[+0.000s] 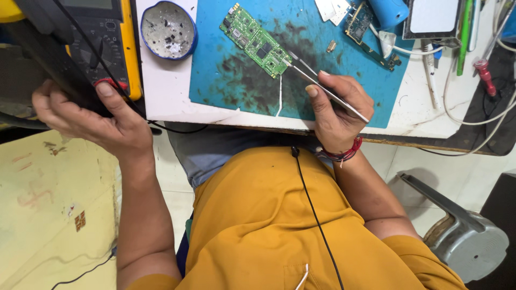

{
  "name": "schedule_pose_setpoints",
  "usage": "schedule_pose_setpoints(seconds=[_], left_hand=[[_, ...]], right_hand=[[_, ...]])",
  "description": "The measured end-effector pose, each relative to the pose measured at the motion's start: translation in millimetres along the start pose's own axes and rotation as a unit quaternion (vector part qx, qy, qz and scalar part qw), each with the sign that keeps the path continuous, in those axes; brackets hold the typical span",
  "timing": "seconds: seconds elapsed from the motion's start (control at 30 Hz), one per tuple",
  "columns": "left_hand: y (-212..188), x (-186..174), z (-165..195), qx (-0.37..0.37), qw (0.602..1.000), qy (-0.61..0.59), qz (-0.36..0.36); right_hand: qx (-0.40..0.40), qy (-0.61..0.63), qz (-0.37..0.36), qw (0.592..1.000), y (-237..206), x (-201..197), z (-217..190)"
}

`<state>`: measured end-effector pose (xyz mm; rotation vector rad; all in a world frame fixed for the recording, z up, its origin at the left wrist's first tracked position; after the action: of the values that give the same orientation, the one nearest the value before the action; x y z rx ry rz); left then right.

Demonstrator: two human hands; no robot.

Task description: The person repairs a green circuit board on a workbench. They use a hot air gun to heat components on the board, hold the board with tweezers, dip a tool into a small container of flux, and solder components onto the board with a soldering iron while steadying the board by hand.

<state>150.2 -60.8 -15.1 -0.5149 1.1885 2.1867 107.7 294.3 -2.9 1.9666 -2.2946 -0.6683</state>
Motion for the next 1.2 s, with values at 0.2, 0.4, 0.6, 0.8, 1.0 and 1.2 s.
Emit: schedule_pose_setpoints(seconds=[0.2,0.4,0.6,0.8,1.0,1.2], left_hand=[[4,0,-2,0.007,0.999,0.011,0.032],[19,-7,2,0.071,0.996,-0.015,0.054],[17,-24,26,-0.051,0.988,-0.146,-0.007],[-20,-39,112,0.120,0.965,-0.088,-0.216],[-19,-45,143,0.139,0.937,-0.125,-0.295],[-48,-53,153,0.194,0.915,-0.269,-0.230]], right_hand=[[0.051,0.072,0.006,0.996,-12,-3,5],[-0.009,0.113,-0.016,0.993,-24,-2,2],[-0.228,0.013,-0.143,0.963,-24,3,-25],[-0.437,0.037,-0.146,0.886,-7,19,-39],[-0.376,-0.145,-0.161,0.901,5,14,-52],[-0.370,-0.158,-0.134,0.906,29,21,-63]])
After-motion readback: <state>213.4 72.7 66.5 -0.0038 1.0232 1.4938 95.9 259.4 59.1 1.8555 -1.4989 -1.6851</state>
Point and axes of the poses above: each hand's wrist, its own y-axis towards the middle knuckle, its own x-axis out of the palm, z = x × y, the point moved 1 cm from there along y, towards the middle knuckle, and after that the axes turned 5 degrees about z, right-handed, at the moved point
